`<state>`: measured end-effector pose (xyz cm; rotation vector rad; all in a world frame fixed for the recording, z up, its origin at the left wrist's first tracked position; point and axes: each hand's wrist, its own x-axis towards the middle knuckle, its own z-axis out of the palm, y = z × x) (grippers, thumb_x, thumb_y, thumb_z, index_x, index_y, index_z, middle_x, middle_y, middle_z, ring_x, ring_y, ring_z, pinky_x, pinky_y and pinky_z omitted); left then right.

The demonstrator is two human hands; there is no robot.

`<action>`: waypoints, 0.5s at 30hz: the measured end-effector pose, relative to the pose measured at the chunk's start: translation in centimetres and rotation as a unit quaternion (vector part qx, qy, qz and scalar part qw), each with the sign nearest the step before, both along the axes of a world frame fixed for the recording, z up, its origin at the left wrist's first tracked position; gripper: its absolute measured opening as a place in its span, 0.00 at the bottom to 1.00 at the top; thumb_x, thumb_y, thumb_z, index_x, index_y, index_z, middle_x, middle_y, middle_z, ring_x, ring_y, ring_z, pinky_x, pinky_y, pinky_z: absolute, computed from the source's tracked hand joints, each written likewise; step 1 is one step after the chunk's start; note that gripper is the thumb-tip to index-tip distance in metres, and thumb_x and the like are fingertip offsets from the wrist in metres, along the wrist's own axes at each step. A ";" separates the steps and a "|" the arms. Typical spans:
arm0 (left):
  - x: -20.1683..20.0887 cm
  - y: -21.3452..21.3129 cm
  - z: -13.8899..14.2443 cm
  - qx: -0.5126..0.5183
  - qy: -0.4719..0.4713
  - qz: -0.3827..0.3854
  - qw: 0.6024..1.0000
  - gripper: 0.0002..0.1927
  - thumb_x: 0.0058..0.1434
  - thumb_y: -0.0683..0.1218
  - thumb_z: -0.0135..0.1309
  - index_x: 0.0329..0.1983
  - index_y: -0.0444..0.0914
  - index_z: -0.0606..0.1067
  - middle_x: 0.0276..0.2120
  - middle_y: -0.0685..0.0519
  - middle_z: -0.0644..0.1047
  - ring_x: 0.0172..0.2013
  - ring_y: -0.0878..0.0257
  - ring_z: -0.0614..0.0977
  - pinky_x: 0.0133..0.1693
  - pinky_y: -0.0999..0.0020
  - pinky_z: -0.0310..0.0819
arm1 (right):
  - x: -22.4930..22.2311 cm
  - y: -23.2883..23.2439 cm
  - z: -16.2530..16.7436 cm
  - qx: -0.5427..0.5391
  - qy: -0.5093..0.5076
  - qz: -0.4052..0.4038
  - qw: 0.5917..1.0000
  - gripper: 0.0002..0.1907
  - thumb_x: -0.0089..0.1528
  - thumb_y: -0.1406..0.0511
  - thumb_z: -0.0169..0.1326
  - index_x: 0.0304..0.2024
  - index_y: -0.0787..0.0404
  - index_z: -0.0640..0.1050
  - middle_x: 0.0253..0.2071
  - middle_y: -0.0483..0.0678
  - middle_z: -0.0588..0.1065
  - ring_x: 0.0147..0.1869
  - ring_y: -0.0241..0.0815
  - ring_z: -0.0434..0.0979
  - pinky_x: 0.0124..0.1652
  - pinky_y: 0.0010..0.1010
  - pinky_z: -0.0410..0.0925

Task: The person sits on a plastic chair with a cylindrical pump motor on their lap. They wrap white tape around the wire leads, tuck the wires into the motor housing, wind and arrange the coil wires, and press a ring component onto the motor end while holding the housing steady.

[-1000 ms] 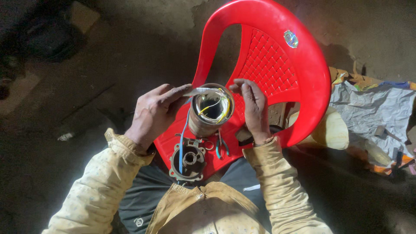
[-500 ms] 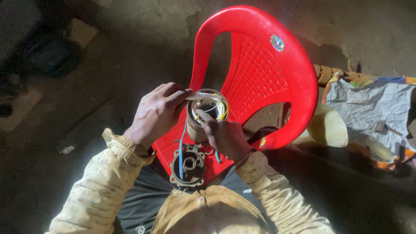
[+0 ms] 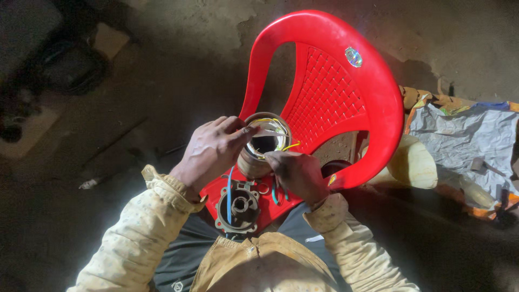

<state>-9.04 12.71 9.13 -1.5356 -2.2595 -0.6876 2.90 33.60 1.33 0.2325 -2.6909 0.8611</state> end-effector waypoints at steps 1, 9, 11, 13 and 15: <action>0.0 0.2 -0.2 0.006 -0.005 0.006 1.000 0.18 0.58 0.41 0.60 0.53 0.41 0.79 0.37 0.52 0.77 0.38 0.54 0.80 0.37 0.60 0.76 | 0.2 0.2 -0.3 -0.011 0.018 -0.015 1.000 0.09 0.65 0.64 0.53 0.46 0.56 0.81 0.35 0.53 0.80 0.38 0.52 0.82 0.35 0.39 0.73; -0.2 0.2 -0.5 0.053 -0.039 0.037 0.997 0.16 0.59 0.42 0.60 0.52 0.43 0.81 0.37 0.52 0.78 0.38 0.55 0.80 0.37 0.60 0.75 | -1.1 3.1 -1.1 -0.402 0.034 -0.128 0.906 0.16 0.70 0.62 0.50 0.57 0.64 0.75 0.50 0.46 0.78 0.57 0.38 0.75 0.54 0.30 0.67; -0.3 0.4 -0.4 0.045 -0.028 0.038 0.998 0.17 0.59 0.41 0.60 0.52 0.44 0.80 0.37 0.53 0.77 0.38 0.55 0.80 0.38 0.60 0.76 | -2.1 3.4 -0.8 -0.308 0.043 -0.031 0.950 0.23 0.69 0.59 0.52 0.62 0.67 0.71 0.59 0.53 0.72 0.65 0.45 0.69 0.60 0.35 0.62; -0.6 0.4 -0.3 0.034 -0.002 0.035 0.999 0.21 0.55 0.41 0.61 0.53 0.45 0.80 0.39 0.52 0.77 0.39 0.54 0.80 0.38 0.60 0.77 | -2.9 3.5 -0.6 -0.182 0.061 0.007 0.981 0.25 0.68 0.56 0.56 0.60 0.66 0.72 0.60 0.55 0.72 0.67 0.51 0.68 0.63 0.40 0.61; -0.8 0.1 -0.4 0.020 0.007 0.033 0.999 0.24 0.53 0.40 0.60 0.55 0.46 0.80 0.41 0.52 0.77 0.39 0.54 0.80 0.38 0.60 0.77 | -3.6 3.2 -0.6 -0.027 0.089 -0.014 0.996 0.23 0.65 0.54 0.60 0.54 0.63 0.78 0.53 0.55 0.79 0.64 0.56 0.75 0.63 0.42 0.64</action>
